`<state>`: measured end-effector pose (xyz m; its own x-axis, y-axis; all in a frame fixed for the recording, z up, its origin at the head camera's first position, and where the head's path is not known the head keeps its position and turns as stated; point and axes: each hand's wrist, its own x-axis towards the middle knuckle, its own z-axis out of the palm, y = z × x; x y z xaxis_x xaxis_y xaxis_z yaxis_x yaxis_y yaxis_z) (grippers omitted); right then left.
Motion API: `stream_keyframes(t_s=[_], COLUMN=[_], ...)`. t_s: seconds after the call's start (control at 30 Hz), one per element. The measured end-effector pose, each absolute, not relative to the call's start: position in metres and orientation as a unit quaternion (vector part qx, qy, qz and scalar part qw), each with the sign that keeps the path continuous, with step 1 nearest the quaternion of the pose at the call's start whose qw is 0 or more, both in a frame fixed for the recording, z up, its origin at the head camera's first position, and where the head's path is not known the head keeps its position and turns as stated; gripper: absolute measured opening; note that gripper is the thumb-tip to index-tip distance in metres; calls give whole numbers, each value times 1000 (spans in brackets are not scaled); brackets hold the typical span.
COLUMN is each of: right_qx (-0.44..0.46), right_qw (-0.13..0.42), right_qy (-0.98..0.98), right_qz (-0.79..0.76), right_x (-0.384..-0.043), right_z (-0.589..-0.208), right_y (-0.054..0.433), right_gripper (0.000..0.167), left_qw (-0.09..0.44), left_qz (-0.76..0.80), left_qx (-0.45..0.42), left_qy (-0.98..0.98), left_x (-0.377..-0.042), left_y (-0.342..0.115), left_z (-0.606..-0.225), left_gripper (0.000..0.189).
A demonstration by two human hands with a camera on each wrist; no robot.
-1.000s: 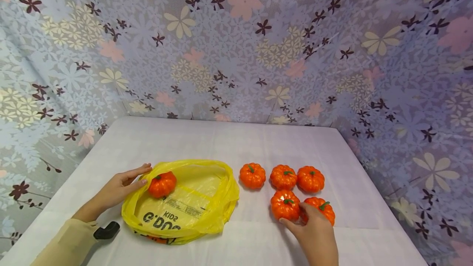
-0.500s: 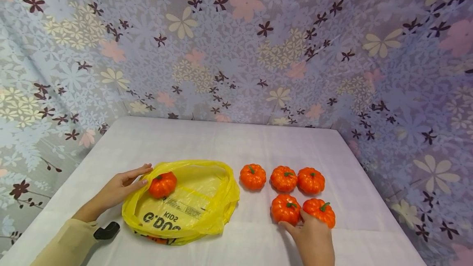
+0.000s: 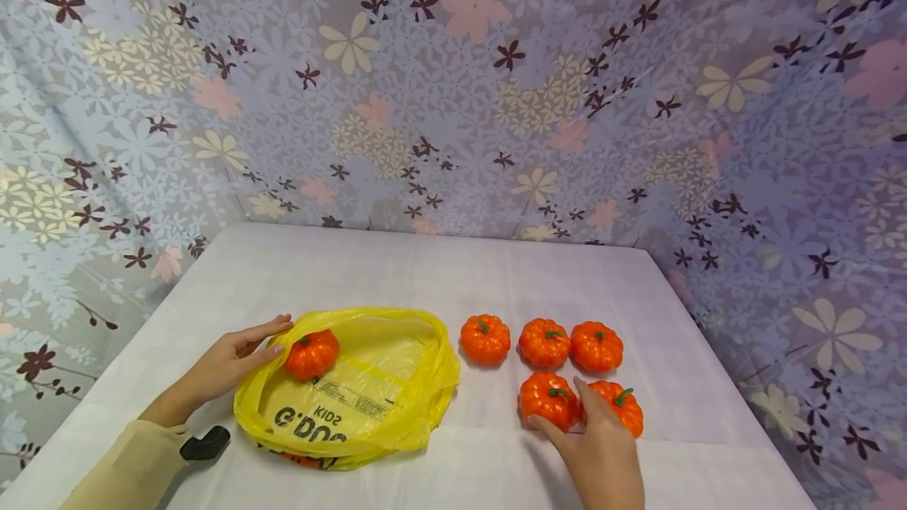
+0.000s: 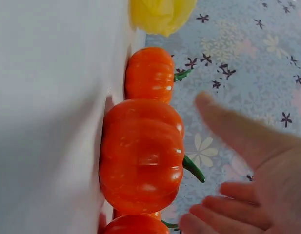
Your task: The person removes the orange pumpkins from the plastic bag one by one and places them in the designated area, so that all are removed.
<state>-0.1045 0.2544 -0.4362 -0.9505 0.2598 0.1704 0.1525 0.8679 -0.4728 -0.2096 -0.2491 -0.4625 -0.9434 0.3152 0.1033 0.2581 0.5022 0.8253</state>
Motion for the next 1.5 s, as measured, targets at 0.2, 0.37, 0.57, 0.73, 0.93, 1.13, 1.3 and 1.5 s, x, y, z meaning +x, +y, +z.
stream_keyframes(t_s=[0.2, 0.37, 0.57, 0.73, 0.93, 1.13, 1.3, 1.5], right_qx=[-66, -61, -23, -17, 8, 32, 44, 61], right_qw=[192, 196, 197, 159, 159, 104, 65, 41], right_qy=[-934, -924, -912, -912, -909, -885, -873, -845], right_qz=[295, 323, 359, 377, 385, 452, 482, 530], right_x=[-108, -113, -123, -133, -143, -153, -161, -166], right_z=[-427, -422, -421, -424, -429, -432, -435, -437], right_y=[240, 230, 218, 209, 201, 188, 175, 157], right_gripper=[117, 124, 116, 117, 113, 105, 103, 99], left_qw=[35, 36, 36, 36, 37, 37, 35, 36], left_qz=[476, 474, 469, 467, 472, 471, 478, 481], left_qx=[160, 159, 154, 154, 156, 155, 159, 161], left_qy=[864, 865, 869, 870, 867, 867, 863, 861], left_x=[-210, -210, -208, -208, -210, -210, -210, -211], left_y=[-249, -249, -249, -249, -248, -248, -249, -249], left_z=[-463, -463, -462, -463, -463, -462, -464, -465], left_gripper=[51, 51, 52, 51, 52, 51, 51, 50])
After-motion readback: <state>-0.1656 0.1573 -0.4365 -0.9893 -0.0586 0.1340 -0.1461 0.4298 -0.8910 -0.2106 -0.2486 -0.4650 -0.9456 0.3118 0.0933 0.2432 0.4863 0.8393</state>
